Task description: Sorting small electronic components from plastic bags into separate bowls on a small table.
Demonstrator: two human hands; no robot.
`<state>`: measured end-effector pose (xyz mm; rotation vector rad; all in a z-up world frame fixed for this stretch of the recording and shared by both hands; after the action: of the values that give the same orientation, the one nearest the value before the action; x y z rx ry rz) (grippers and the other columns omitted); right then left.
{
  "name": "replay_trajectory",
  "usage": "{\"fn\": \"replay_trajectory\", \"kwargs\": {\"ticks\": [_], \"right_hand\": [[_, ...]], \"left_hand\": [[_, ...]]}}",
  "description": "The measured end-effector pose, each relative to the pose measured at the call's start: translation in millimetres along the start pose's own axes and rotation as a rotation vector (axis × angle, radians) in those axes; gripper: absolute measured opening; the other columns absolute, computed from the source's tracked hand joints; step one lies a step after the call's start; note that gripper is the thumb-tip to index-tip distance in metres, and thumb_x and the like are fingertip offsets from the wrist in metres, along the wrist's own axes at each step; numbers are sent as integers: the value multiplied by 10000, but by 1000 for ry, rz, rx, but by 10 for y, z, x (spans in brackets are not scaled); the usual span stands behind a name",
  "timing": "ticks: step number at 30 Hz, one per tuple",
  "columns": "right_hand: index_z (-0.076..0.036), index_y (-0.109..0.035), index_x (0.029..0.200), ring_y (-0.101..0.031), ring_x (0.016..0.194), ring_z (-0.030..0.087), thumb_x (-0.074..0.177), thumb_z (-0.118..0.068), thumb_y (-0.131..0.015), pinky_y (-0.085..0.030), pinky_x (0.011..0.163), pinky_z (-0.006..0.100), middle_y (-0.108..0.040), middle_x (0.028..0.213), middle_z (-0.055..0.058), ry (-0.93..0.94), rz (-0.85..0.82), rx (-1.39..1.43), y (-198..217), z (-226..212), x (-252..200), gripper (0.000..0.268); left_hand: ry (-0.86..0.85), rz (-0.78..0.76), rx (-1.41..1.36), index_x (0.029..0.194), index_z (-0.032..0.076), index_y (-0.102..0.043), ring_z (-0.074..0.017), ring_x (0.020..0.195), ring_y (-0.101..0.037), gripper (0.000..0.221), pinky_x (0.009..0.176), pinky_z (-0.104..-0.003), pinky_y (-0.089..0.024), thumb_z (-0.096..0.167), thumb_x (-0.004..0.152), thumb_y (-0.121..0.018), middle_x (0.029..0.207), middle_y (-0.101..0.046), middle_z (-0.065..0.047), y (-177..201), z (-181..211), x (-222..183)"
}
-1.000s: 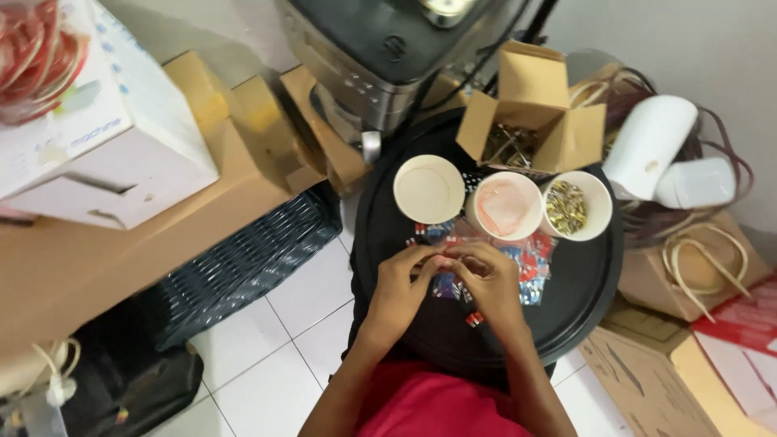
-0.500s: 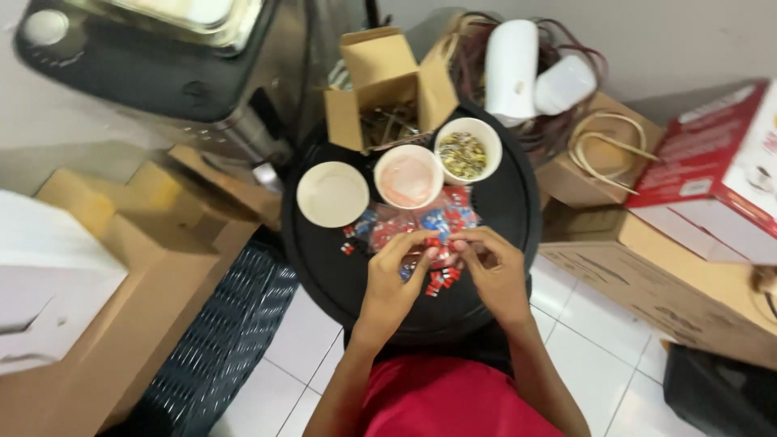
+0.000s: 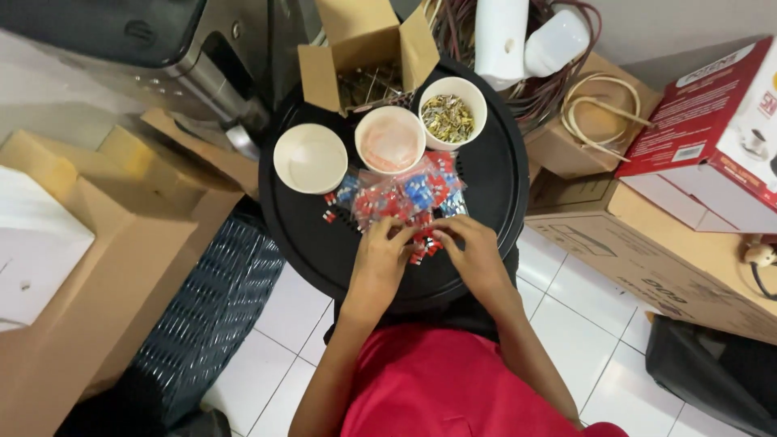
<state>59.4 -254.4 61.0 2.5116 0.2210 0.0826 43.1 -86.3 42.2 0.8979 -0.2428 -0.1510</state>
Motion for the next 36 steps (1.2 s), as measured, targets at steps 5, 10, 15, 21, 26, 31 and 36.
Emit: {"fn": "replay_trajectory", "kwargs": {"ticks": [5,10,15,21,26,31,36], "right_hand": [[-125,-795,1059,-741,862,331,925,-57,-714,-580,779,410,-758,911,115,21,-47,-20,-124,123,-3,171],[-126,-797,1075,-739,878,316,886,2,-724,-590,786,400,-754,936,99,32,-48,-8,-148,116,21,240],[-153,-794,1093,-744,896,232,986,-75,-680,-579,812,330,-756,951,49,46,105,57,10,-100,173,175],[46,-736,1111,-775,889,293,1004,6,-631,-630,817,382,-696,1010,170,127,137,373,-175,-415,502,156],[43,-740,1101,-774,913,299,996,-1,-639,-630,829,391,-702,1033,177,189,21,385,-440,-750,783,153],[-33,-779,1045,-769,950,325,972,-39,-677,-622,813,370,-729,977,130,272,-73,229,-714,-992,915,125],[-11,-712,1113,-661,955,294,955,5,-547,-497,853,397,-659,1029,158,367,-315,-75,-1056,-1118,851,228]], "left_hand": [[16,-10,25,1071,201,-717,-253,972,-626,244,790,-386,-531,278,847,-772,1027,-589,-9,-168,-74,-45],[86,-23,-73,1092,214,-701,-237,959,-636,183,789,-365,-522,305,934,-710,1003,-569,11,-171,-92,-15],[206,114,-377,1182,248,-700,-234,962,-683,231,826,-341,-568,168,967,-676,989,-628,6,190,26,118],[197,358,-444,1166,187,-710,-292,1000,-713,178,892,-395,-574,213,1004,-641,1038,-648,-44,733,40,185],[270,479,-372,1183,175,-709,-298,1011,-705,199,906,-411,-574,237,1006,-642,1039,-648,-62,904,-229,122],[328,569,-323,1152,117,-709,-300,971,-701,176,867,-405,-587,196,1013,-635,1021,-641,-89,1009,-473,38],[307,616,-351,1140,22,-659,-290,1051,-650,165,968,-403,-515,77,997,-598,1102,-634,-139,927,-694,-123]]}}
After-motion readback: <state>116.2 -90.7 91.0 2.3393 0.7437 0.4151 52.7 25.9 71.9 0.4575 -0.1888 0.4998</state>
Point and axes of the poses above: each hand's wrist, its own x-axis towards the middle knuckle, its own y-axis out of the back of the hand, z = x × y, the point moved 4 cm from there along x, towards the middle knuckle
